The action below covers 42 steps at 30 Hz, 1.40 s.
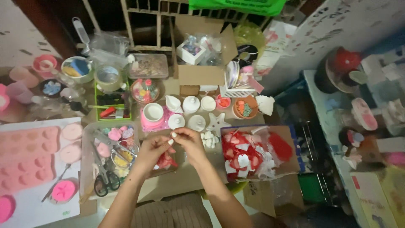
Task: The recorder is placing small white objects and red heart-shaped items into small red mesh bags.
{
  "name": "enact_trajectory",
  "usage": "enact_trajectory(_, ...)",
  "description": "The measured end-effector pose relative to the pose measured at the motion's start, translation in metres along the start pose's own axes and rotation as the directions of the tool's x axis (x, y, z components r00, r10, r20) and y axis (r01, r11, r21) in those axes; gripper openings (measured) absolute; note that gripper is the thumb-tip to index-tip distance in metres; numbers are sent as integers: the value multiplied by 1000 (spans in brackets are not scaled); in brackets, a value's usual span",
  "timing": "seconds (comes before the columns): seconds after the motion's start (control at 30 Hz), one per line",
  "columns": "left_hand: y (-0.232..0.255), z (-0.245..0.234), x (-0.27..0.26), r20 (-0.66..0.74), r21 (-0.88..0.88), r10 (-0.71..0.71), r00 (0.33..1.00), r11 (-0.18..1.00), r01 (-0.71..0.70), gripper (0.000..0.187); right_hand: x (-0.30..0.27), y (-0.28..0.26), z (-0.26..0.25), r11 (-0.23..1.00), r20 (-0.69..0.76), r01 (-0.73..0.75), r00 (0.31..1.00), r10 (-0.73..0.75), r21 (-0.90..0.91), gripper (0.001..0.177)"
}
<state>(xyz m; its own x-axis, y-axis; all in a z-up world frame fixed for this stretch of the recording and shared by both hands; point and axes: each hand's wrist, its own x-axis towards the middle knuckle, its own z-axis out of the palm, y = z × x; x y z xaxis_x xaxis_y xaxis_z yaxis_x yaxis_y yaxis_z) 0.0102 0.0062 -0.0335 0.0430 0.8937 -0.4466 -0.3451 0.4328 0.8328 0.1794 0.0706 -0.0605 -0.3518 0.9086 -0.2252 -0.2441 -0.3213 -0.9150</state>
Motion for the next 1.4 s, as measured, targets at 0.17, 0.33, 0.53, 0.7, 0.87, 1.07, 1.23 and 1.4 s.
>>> enact_trajectory(0.17, 11, -17, -26, 44, 194, 103, 994, 975, -110, 23, 10, 8, 16, 995, -24, 89, 996, -90, -39, 16)
enact_trajectory(0.33, 19, -34, -34, 53, -131, 137, 989, 983, -129, 32, 17, -3, 34, 990, 17, 114, 993, -113, -77, 15)
enact_trajectory(0.53, 2, -56, -29, -84, -382, -1, 996, 924, -31, 27, 6, -12, 73, 952, 190, 71, 982, -14, -298, 16)
enact_trajectory(0.7, -1, -77, -31, -19, -412, -27, 999, 911, 17, 16, 8, 14, 81, 988, 257, 36, 966, 3, -148, 20)
enact_trajectory(0.87, -19, -105, -28, -3, -495, 20, 1000, 869, -18, 11, 16, 30, 84, 964, 130, -242, 958, 256, -110, 29)
enact_trajectory(1.07, -14, -144, -36, -66, -587, -28, 997, 810, -16, 13, 20, 164, 36, 232, 232, 246, 969, -88, -941, 60)
enact_trajectory(1.23, 0, -160, -50, -54, -654, -51, 997, 757, 3, 16, 15, 189, 46, -23, 151, 152, 988, 24, -988, 96)
enact_trajectory(1.4, 2, -164, -52, -36, -680, -102, 994, 731, 51, 16, 31, 198, 24, -14, 94, 94, 996, 8, -995, 44)
